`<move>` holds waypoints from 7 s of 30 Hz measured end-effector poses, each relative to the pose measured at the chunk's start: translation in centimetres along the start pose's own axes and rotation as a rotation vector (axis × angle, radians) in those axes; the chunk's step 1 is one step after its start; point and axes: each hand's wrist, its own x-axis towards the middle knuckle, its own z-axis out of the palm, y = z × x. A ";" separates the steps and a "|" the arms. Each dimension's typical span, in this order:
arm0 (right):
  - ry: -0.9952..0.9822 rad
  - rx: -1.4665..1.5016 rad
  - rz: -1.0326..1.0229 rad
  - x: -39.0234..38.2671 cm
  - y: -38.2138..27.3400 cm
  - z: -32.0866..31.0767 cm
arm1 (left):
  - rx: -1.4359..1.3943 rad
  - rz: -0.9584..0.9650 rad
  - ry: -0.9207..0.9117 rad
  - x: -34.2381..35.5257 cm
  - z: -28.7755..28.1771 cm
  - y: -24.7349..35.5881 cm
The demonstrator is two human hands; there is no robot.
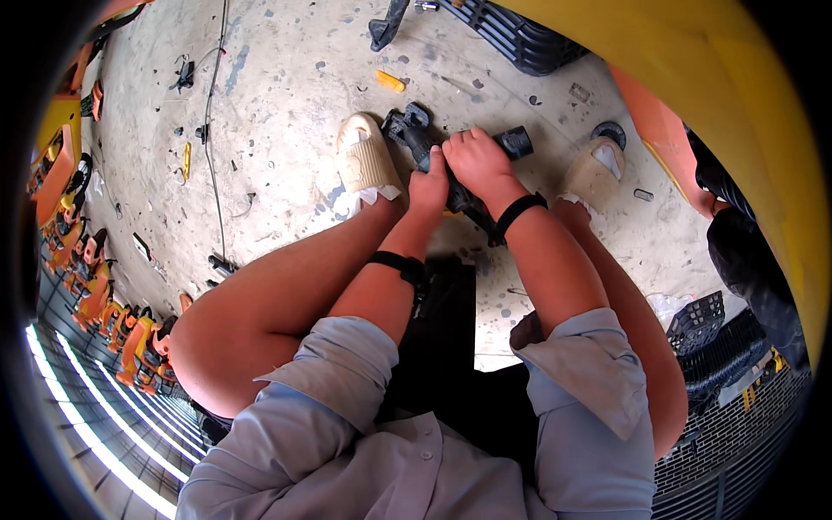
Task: The person disassembles a component of a yellow scooter using a drill and then handles a small black mechanical part and a bolt by hand.
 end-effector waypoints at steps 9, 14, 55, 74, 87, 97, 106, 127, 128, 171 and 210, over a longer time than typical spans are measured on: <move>-0.198 0.095 0.056 1.1 -1.7 -2.3 | 0.123 0.005 -0.055 1.1 -2.5 -0.2; -0.230 0.041 0.065 3.4 -3.2 -4.0 | -0.023 -0.090 -0.174 3.6 -5.3 0.4; -0.014 -0.001 0.027 2.0 -2.8 -0.6 | -0.125 0.158 -0.077 2.3 -3.6 -0.9; -0.037 -0.035 -0.154 2.4 1.5 -0.5 | -0.274 0.099 -0.078 1.4 -0.3 -0.1; -0.087 -0.439 -0.295 11.3 -1.6 -5.0 | -0.547 -0.060 -0.099 5.7 -3.1 2.8; -0.163 -0.556 -0.375 4.8 2.5 -9.5 | -0.600 -0.151 -0.115 -2.5 1.9 4.6; -0.257 -0.412 -0.104 2.3 -0.6 -9.2 | -0.591 -0.253 -0.163 -2.3 1.1 3.2; -0.321 -0.070 0.043 -0.6 -4.3 -6.3 | -0.176 -0.136 0.018 -3.4 -1.4 -1.6; -0.313 -0.047 0.056 -0.9 -4.3 -6.4 | -0.163 -0.122 0.014 -3.6 -1.5 -1.6; -0.403 -0.308 -0.082 1.4 -6.1 -7.1 | -0.416 0.051 -0.046 3.2 2.6 -7.4; -0.465 -0.392 -0.070 1.2 -6.8 -6.2 | -0.533 0.028 -0.113 1.8 2.0 -5.5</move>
